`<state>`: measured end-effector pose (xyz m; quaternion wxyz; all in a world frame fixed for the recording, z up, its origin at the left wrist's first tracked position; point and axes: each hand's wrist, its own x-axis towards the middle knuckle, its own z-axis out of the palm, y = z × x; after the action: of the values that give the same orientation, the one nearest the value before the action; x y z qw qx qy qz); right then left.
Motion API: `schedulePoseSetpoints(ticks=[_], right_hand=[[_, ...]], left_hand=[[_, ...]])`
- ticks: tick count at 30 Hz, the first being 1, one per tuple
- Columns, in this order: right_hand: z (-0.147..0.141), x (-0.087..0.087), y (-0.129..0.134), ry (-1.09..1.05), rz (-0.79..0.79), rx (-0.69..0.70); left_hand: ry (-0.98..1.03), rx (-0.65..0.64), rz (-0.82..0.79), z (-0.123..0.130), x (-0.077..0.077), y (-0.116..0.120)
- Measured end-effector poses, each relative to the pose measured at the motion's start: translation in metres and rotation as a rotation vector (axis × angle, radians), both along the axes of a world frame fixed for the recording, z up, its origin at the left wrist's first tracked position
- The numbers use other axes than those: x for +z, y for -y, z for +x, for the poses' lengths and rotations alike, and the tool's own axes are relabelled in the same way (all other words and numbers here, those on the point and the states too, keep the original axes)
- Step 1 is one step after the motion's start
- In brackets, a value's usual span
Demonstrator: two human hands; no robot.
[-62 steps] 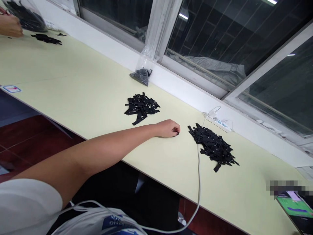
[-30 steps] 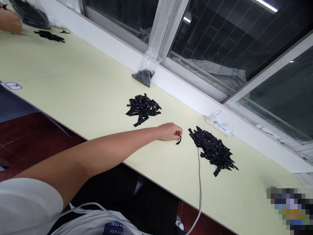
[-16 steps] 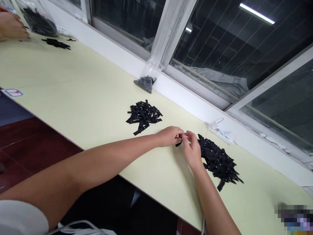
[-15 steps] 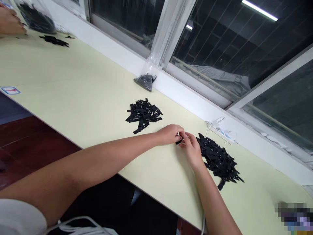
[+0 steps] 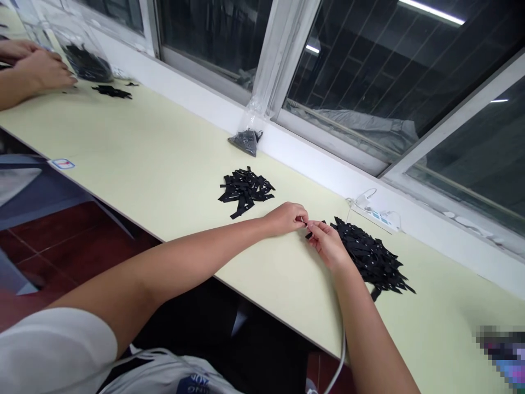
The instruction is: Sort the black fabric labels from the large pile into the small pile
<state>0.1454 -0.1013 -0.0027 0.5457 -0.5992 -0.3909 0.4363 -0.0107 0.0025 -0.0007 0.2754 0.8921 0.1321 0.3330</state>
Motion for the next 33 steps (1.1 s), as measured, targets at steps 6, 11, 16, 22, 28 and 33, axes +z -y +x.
schedulePoseSetpoints(ticks=[6,11,16,22,28,33], right_hand=[[0.004,-0.007,-0.005,0.027,-0.012,-0.020],[0.000,-0.007,-0.008,0.049,0.007,-0.065],[-0.002,-0.008,-0.009,0.098,0.013,-0.050],[-0.005,-0.008,-0.009,0.129,0.021,-0.041],[-0.007,-0.008,-0.007,0.100,0.026,-0.042],[-0.007,-0.008,-0.007,0.063,0.024,-0.045]], left_hand=[[-0.062,0.004,0.087,-0.001,-0.003,-0.005],[-0.099,0.043,0.167,-0.004,-0.005,-0.006],[-0.093,0.044,0.159,-0.003,-0.007,-0.003],[-0.091,0.050,-0.024,-0.002,-0.009,0.000],[-0.054,0.090,-0.180,-0.002,-0.009,0.005],[0.000,0.056,-0.273,0.001,-0.013,0.003]])
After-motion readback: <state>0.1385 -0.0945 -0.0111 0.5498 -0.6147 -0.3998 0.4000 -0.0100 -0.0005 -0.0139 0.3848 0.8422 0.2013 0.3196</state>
